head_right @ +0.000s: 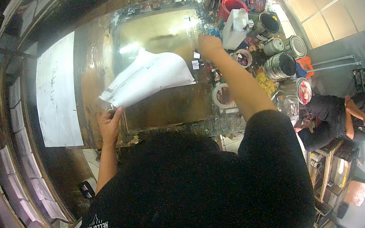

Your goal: The person wipes a screen printing frame, applies ink to it using a spatula, and peels a sheet of paper from a flat surface.

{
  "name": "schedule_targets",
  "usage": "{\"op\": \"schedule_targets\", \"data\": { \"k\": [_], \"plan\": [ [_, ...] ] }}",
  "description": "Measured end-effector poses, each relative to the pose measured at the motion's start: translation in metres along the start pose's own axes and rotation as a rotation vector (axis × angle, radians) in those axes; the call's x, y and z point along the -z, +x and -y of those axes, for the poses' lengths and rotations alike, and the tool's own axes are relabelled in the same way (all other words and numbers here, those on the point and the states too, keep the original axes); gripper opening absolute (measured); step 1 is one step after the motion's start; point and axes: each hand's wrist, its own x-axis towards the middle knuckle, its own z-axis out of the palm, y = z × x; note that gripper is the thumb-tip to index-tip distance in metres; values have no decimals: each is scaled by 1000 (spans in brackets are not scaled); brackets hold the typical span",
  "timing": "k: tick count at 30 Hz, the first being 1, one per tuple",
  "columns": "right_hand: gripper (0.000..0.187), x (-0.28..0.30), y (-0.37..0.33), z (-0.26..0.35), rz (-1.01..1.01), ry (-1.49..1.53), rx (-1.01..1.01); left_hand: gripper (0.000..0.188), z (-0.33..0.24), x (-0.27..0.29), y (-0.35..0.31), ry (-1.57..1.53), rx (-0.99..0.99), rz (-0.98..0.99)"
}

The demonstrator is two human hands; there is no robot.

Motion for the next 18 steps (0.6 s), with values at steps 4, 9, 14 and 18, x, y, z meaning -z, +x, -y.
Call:
{"op": "schedule_targets", "data": {
  "k": [4, 9, 14, 18],
  "plan": [
    [39, 32, -62, -10, -168, 362, -28, 21, -35, -21, -20, 80, -8, -62],
    [35, 37, -166, -14, -231, 646, -178, 23, -76, -59, -17, 35, -93, -9],
    [25, 31, -231, -7, -262, 816, -273, 22, -136, -90, -9, 188, -273, 56],
    [17, 37, -249, -12, -279, 860, -323, 22, -180, -99, -14, 187, -268, 61]
  ]
}}
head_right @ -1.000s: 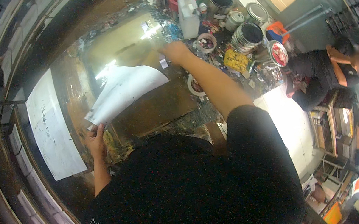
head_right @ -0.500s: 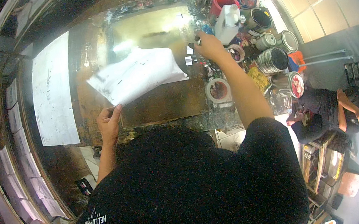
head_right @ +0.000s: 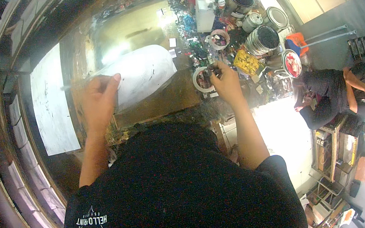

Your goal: The person wipes a screen printing frame, applies ink to it using a spatula, and peels a sheet of paper from a flat surface.

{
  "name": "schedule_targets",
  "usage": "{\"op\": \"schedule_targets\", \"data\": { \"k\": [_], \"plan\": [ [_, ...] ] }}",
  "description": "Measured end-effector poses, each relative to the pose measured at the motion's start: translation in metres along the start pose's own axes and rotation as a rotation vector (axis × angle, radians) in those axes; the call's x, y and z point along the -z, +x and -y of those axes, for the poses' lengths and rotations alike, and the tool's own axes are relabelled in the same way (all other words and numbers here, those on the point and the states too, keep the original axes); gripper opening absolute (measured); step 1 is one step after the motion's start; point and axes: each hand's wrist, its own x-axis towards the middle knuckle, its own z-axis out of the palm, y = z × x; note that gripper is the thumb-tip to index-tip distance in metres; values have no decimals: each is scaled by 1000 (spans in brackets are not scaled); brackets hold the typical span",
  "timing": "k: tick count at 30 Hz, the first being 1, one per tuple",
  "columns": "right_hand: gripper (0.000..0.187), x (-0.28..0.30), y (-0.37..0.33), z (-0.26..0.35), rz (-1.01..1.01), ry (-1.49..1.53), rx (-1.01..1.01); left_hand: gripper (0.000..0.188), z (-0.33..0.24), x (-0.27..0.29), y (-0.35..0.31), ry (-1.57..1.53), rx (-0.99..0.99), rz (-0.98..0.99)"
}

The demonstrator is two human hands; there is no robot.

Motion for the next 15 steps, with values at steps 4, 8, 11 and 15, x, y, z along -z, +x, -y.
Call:
{"op": "schedule_targets", "data": {
  "k": [4, 8, 11, 15],
  "plan": [
    [18, 7, 1, -32, -61, 42, 19, 19, -87, 53, 31, 15, -204, -328],
    [27, 5, 12, -7, -58, 190, 82, 18, -102, 131, 49, 18, -240, -239],
    [37, -3, 19, 35, -78, 201, 135, 16, -106, 148, 42, 34, -292, -287],
    [84, -5, 32, 122, -1, 67, 691, 18, -103, 182, 39, 193, -240, -255]
  ]
}}
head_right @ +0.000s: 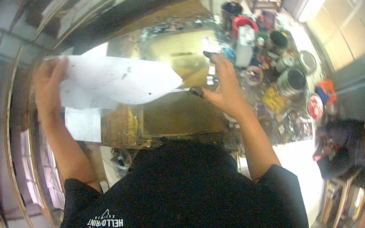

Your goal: The person wipes a screen printing frame, applies ink to it using a spatula, and peels a sheet of paper from a flat surface.

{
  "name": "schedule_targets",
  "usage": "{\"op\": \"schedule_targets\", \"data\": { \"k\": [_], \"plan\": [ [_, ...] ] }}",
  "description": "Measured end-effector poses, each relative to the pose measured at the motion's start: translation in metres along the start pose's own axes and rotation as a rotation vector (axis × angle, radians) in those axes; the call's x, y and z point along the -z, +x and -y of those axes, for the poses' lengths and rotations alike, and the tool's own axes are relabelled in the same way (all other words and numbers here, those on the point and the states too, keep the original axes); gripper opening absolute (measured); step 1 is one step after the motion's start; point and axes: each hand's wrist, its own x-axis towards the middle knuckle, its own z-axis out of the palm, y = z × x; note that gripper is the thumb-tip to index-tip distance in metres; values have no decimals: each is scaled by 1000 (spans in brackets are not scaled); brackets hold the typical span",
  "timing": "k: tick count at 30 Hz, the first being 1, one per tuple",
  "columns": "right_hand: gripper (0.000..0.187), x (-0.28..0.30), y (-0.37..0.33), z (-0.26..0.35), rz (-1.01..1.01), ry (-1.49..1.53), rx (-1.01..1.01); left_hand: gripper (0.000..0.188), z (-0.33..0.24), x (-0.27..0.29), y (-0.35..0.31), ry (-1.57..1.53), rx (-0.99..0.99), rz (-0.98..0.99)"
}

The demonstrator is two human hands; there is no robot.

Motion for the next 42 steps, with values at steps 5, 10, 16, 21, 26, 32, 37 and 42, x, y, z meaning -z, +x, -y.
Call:
{"op": "schedule_targets", "data": {
  "k": [5, 10, 16, 21, 26, 32, 37, 42],
  "plan": [
    [108, -22, 65, 99, 165, 49, 297, 21, 10, 11, -7, -64, -12, 103],
    [119, -120, 94, 118, 266, 6, 454, 23, 24, 11, -27, -221, -41, 239],
    [61, -177, 104, 133, 453, 131, 398, 39, 62, 35, -102, 284, 199, 48],
    [46, -196, 105, 215, 656, 128, 645, 46, 91, 73, -205, -9, 619, -223],
    [15, -238, 157, 200, 585, 296, 519, 57, 146, 153, -273, -117, 579, -827],
    [12, -326, 137, 261, 904, 446, 531, 79, 247, 64, -265, -998, 351, -466],
    [19, -397, 18, 255, 720, 473, 390, 75, 225, -2, -250, -1217, 583, -670],
    [69, -389, 9, 255, 1290, 105, 755, 35, 287, 9, -278, -1354, 710, -1038]
  ]
}}
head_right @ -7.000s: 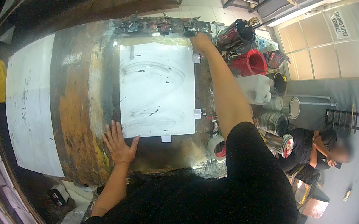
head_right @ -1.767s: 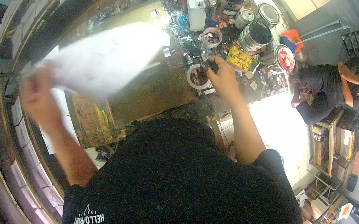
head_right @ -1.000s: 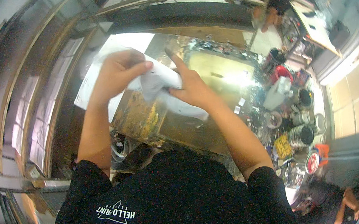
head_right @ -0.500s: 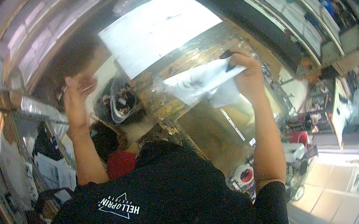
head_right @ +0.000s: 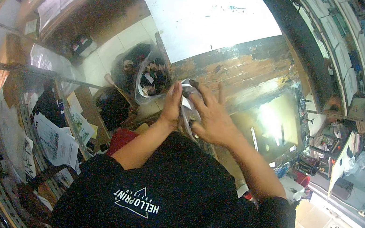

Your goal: The person wipes a screen printing frame, applies ink to it using a spatula, and peels a sheet of paper from a flat surface.

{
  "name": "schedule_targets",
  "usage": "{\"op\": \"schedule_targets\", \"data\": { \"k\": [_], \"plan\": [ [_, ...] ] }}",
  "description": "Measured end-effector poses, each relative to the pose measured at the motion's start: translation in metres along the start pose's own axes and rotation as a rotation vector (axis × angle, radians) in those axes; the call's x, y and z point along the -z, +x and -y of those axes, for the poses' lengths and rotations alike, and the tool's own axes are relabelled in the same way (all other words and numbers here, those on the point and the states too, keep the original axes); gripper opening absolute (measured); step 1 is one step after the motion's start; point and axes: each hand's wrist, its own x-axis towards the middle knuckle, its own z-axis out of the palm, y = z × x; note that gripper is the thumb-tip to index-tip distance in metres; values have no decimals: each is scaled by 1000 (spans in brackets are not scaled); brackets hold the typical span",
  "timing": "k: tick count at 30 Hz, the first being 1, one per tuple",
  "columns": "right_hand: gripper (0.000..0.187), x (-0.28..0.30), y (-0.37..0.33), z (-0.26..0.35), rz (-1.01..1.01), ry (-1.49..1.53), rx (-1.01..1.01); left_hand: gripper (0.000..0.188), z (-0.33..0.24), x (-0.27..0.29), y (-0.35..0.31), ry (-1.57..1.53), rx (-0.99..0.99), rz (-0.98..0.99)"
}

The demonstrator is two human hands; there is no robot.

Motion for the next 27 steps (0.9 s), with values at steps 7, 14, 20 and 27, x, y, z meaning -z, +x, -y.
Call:
{"op": "schedule_targets", "data": {
  "k": [7, 14, 20, 27],
  "plan": [
    [86, -69, 7, -24, -469, 160, 50, 61, 16, -4, 29, -433, 452, 131],
    [18, -60, 64, -43, -351, 144, -21, 111, -24, -11, -5, -380, 529, -96],
    [20, -88, 75, -38, -175, 133, 87, 63, -15, 30, 17, -387, 437, -89],
    [65, -121, -6, -65, 104, 236, -89, 57, -17, 166, 82, 598, -48, -634]
  ]
}}
